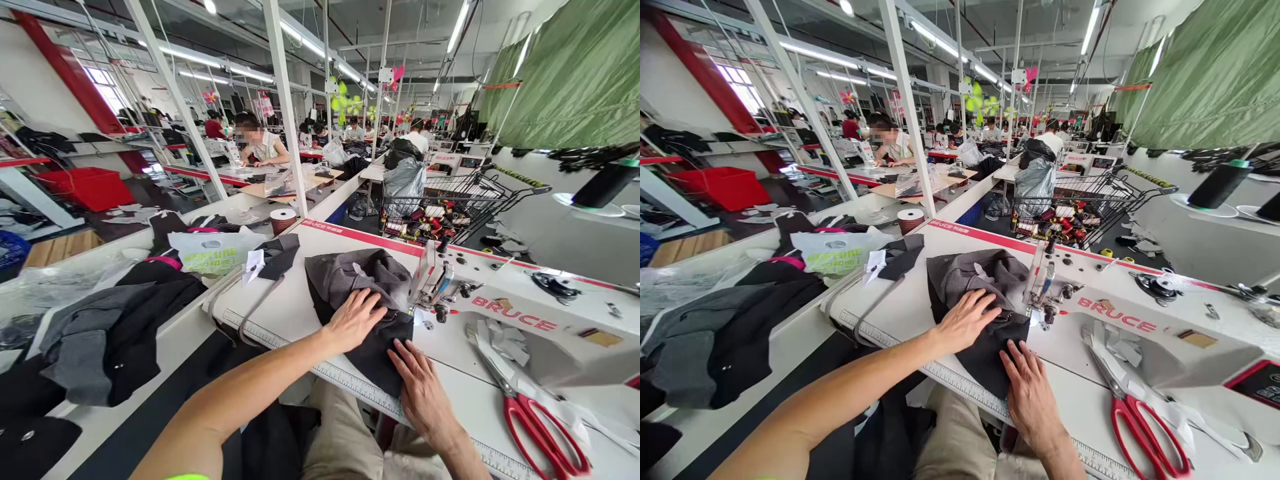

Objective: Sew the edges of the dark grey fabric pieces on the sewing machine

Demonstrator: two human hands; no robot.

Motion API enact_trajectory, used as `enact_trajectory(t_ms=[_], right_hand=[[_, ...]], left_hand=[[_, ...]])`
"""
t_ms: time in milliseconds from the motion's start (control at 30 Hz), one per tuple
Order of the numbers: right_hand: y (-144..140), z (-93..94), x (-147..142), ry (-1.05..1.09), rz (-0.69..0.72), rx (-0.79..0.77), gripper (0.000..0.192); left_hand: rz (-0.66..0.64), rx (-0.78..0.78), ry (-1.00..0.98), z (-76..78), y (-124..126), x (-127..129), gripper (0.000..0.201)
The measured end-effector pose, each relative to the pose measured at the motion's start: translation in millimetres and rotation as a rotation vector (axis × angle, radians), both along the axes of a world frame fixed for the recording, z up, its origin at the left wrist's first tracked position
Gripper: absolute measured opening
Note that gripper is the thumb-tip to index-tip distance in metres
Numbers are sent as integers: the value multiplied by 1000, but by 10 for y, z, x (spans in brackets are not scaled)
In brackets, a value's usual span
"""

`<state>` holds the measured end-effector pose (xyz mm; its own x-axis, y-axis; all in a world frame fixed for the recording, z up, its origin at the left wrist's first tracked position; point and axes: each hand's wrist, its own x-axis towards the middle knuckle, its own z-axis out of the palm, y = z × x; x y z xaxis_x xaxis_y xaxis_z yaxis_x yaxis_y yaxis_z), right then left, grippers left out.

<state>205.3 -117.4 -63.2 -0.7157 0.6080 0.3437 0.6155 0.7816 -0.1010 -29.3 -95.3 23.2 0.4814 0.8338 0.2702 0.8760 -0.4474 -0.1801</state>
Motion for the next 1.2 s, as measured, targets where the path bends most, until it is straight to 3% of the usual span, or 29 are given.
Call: enact_trajectory(t_ms=[133, 233, 333, 467, 567, 733, 800, 900, 967, 1033, 1100, 1200], right_hand=[[-10, 68, 5, -6, 8, -35, 70], [-4, 83, 3, -2, 11, -60, 67], [10, 87, 5, 27, 8, -87, 65], [14, 121, 16, 67, -7, -122, 60], [12, 155, 21, 79, -4, -140, 56], [10, 175, 10, 100, -9, -173, 56], [6, 178, 3, 115, -19, -186, 61], [5, 182, -1, 164, -52, -239, 82], [23, 177, 5, 243, -53, -301, 94], [61, 172, 19, 401, -35, -379, 91], [112, 179, 31, 644, -62, -502, 77], [173, 248, 14, 1086, -238, -764, 46]], left_hand=[[-62, -166, -9, 32, 190, -109, 47], [-63, -283, -23, -6, 322, -125, 37], [-40, -277, -51, -85, 425, -89, 22], [-13, -294, -100, -128, 491, -47, 24], [-37, -335, -133, 6, 473, -62, 23], [-160, -451, -222, 477, 335, -80, 25], [-205, -535, -312, 609, 285, -45, 25], [-188, -617, -429, 658, 256, 31, 25], [-131, -633, -496, 627, 265, 64, 25], [-61, -657, -593, 590, 292, 69, 25], [-15, -681, -706, 566, 334, 56, 26], [18, -689, -871, 548, 423, 45, 26]])
